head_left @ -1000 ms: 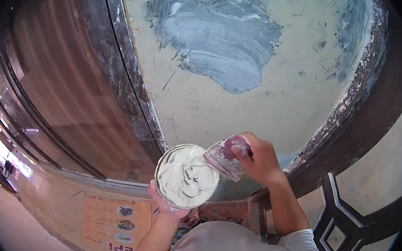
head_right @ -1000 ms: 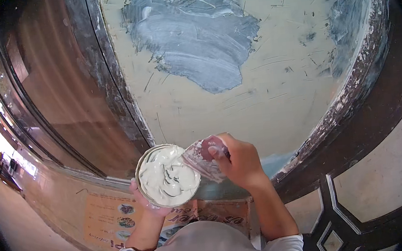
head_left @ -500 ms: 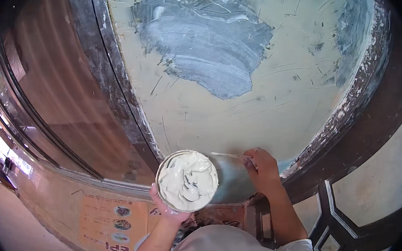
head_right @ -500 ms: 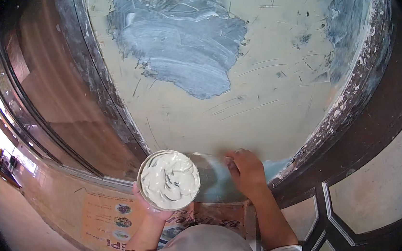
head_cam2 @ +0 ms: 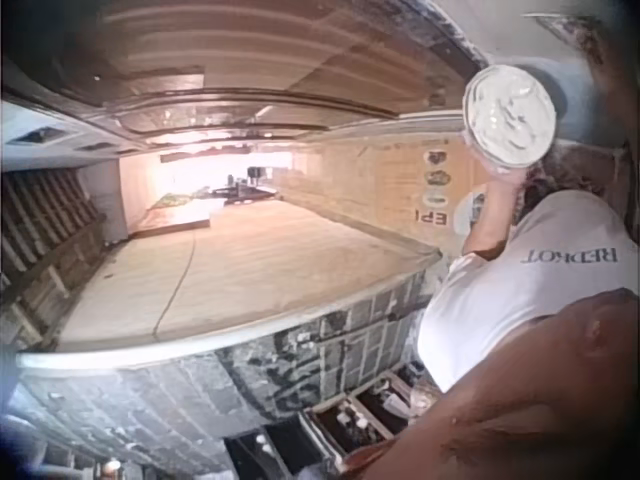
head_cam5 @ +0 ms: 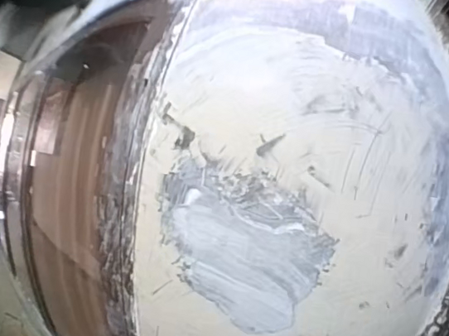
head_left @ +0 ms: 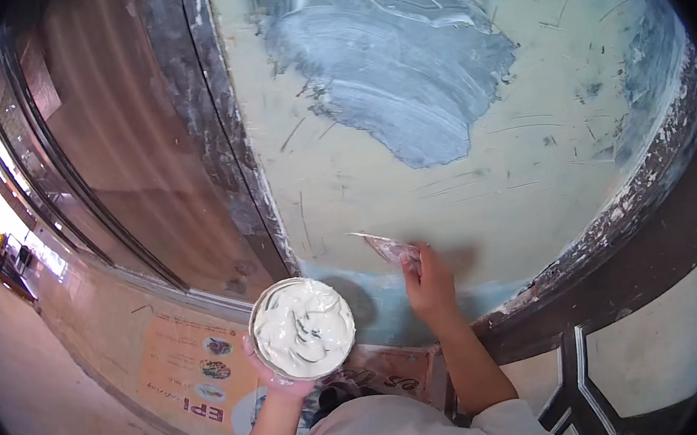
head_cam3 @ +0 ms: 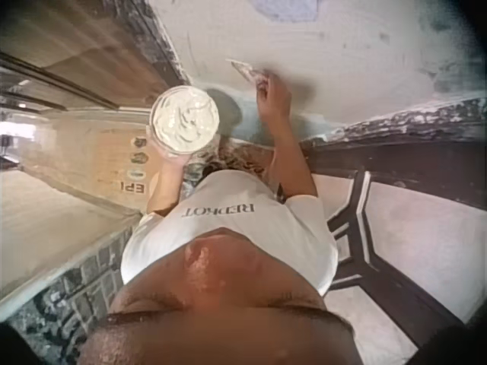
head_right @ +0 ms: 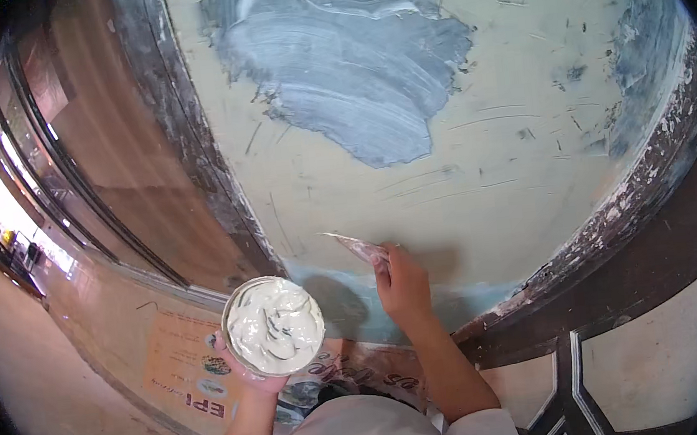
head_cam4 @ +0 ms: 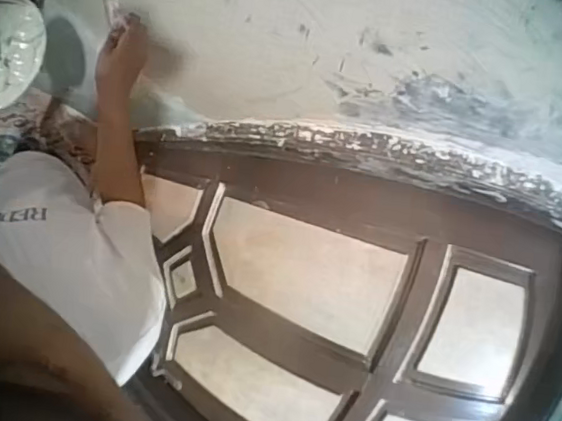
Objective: The person applies white plaster to a circular wall section using a scraper, repeatedly dipping the tool into a white bucket and smoothing the material over the surface.
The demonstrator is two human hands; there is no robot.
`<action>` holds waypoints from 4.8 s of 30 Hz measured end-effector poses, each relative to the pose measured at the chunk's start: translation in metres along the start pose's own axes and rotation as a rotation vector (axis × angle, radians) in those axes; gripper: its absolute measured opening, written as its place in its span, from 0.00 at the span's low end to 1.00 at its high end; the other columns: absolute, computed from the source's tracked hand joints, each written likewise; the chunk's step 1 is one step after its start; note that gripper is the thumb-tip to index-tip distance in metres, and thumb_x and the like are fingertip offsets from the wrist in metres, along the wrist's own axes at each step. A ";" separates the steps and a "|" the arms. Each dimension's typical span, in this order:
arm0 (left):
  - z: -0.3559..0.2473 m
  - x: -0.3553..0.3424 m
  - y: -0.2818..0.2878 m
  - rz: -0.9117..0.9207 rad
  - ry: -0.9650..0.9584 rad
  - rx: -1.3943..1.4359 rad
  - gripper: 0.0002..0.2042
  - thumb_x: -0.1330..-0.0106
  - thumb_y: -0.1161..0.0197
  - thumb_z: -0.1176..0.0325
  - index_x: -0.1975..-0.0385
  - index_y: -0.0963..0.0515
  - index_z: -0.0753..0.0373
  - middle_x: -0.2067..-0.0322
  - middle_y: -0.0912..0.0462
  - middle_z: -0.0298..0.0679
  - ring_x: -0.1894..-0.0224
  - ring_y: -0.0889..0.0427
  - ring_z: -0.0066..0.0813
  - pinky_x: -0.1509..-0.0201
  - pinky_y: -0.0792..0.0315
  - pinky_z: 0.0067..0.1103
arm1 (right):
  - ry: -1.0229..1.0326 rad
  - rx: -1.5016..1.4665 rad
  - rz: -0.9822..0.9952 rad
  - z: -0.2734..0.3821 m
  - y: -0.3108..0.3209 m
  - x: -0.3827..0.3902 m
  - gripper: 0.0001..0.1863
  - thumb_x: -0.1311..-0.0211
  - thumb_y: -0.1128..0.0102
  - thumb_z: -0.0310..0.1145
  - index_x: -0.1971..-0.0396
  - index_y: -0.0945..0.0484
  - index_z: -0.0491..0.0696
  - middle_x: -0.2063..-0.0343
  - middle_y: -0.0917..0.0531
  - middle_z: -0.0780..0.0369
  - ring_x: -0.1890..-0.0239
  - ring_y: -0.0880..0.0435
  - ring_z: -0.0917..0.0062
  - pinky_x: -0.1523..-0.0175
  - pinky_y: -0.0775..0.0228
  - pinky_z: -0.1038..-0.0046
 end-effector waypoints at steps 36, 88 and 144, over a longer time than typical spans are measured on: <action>-0.072 -0.041 0.050 0.109 0.288 0.105 0.42 0.42 0.53 0.32 0.31 0.42 0.53 0.31 0.40 0.43 0.32 0.38 0.50 0.31 0.42 0.49 | -0.323 -0.555 -0.893 -0.033 0.053 0.038 0.07 0.37 0.42 0.28 0.62 0.26 0.42 0.70 0.20 0.61 0.64 0.22 0.80 0.58 0.28 0.75; 0.001 0.078 0.023 0.122 0.239 0.109 0.43 0.41 0.50 0.34 0.30 0.43 0.56 0.31 0.41 0.44 0.31 0.39 0.48 0.29 0.43 0.44 | -0.170 -0.256 0.174 0.078 0.034 0.093 0.19 0.45 0.36 0.29 0.52 0.25 0.44 0.62 0.16 0.53 0.60 0.15 0.63 0.55 0.25 0.68; -0.047 0.000 0.035 0.161 0.294 0.010 0.40 0.39 0.54 0.33 0.31 0.40 0.53 0.31 0.41 0.41 0.31 0.40 0.48 0.29 0.44 0.45 | -0.693 -0.934 -0.460 -0.142 -0.081 0.150 0.16 0.33 0.40 0.38 0.55 0.33 0.46 0.65 0.22 0.62 0.69 0.22 0.81 0.70 0.27 0.76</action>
Point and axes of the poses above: each hand's wrist, its own x-axis away from the middle knuckle, its own y-axis out of the back of the hand, z = x × y, the point moved 7 cm from there along -x, towards the middle knuckle
